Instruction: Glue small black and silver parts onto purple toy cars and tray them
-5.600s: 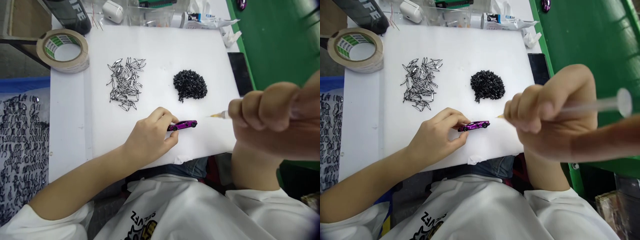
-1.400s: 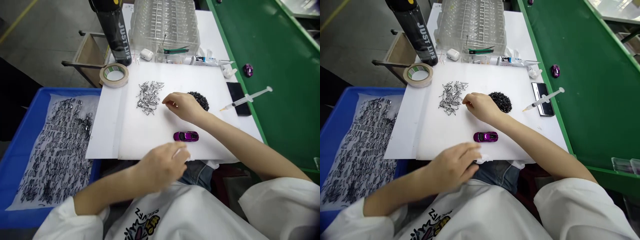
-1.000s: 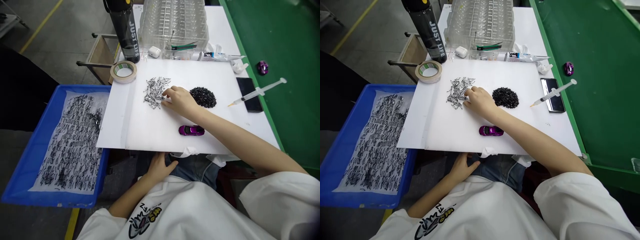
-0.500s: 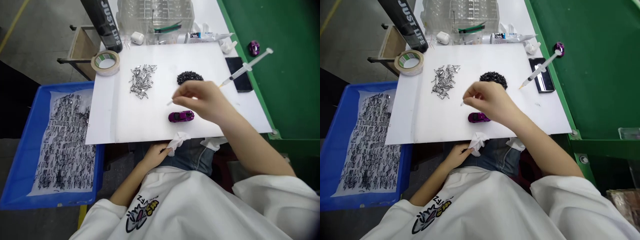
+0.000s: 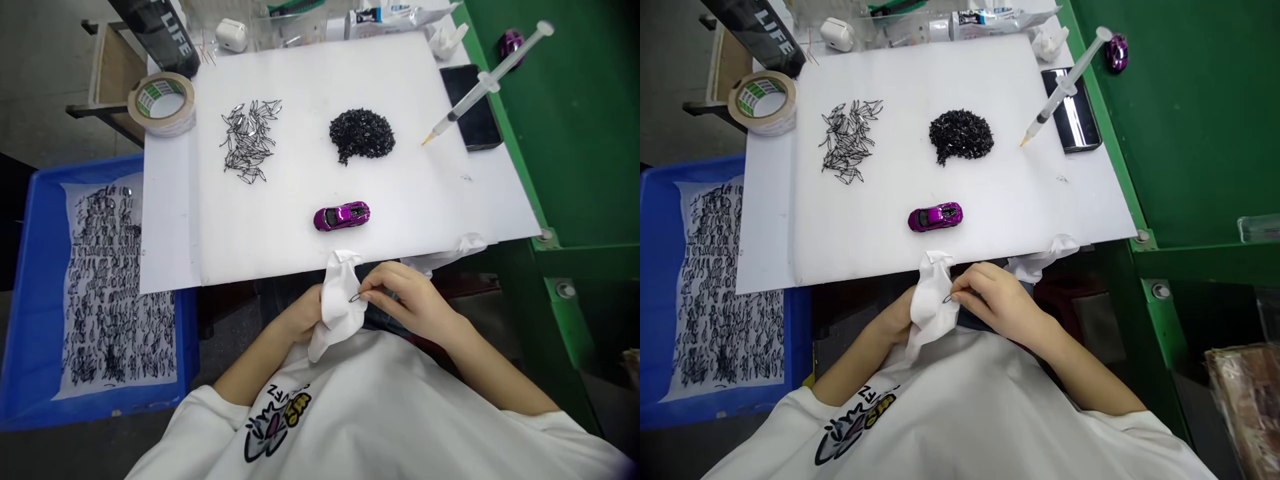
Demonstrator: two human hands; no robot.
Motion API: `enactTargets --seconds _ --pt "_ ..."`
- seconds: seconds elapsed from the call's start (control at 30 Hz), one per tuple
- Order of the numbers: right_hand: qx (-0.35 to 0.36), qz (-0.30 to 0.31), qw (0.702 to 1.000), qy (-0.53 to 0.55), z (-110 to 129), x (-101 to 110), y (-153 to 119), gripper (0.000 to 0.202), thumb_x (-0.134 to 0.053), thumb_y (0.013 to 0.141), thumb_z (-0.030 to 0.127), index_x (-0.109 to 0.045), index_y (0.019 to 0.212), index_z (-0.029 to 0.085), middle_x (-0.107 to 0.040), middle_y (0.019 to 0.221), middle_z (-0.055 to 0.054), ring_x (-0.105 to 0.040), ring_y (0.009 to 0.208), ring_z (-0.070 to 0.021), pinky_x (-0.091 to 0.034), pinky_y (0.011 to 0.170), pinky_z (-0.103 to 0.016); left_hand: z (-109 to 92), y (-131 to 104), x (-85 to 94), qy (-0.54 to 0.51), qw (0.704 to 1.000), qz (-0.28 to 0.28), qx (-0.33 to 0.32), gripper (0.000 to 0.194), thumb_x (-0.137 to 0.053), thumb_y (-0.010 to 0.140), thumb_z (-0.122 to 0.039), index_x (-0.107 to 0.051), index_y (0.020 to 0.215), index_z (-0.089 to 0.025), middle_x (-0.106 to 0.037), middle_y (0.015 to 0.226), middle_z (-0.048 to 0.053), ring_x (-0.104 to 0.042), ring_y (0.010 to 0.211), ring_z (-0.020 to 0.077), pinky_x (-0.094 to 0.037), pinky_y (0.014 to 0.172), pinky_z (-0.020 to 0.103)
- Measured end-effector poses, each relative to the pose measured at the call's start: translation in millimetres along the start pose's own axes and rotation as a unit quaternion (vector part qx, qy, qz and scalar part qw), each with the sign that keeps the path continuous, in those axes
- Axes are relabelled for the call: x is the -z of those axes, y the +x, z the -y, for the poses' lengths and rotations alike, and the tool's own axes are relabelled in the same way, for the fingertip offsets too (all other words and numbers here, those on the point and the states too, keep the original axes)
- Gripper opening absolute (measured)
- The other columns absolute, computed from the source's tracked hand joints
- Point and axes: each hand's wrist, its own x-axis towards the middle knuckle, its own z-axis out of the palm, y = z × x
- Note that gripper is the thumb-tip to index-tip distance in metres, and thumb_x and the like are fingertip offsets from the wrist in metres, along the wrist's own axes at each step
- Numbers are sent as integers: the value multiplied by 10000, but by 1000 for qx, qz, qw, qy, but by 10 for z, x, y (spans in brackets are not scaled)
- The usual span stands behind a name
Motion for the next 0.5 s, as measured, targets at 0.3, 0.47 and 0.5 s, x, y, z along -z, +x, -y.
enactTargets --seconds 0.3,0.47,0.5 --pt "167 -7 978 -121 32 12 74 52 -564 813 111 -545 858 127 -609 733 -53 -526 670 -125 -494 590 -251 -190 -73 -112 54 992 -71 -86 154 -696 600 -221 -571 597 -131 -518 580 -31 -421 553 74 -383 549 203" --pt "155 -45 978 -133 2 -19 65 54 -534 829 107 -531 857 152 -621 734 -44 -555 690 -128 -509 606 -260 -172 -43 -118 61 989 -89 -102 213 -688 609 -278 -538 574 -131 -474 551 -34 -375 525 62 -353 510 193" --pt "144 -50 982 -113 -5 -8 60 61 -545 829 118 -538 875 158 -627 752 -40 -564 710 -123 -513 622 -255 -181 -47 -115 61 989 -87 -100 219 -686 620 -290 -544 575 -130 -471 542 -34 -371 515 60 -352 506 193"
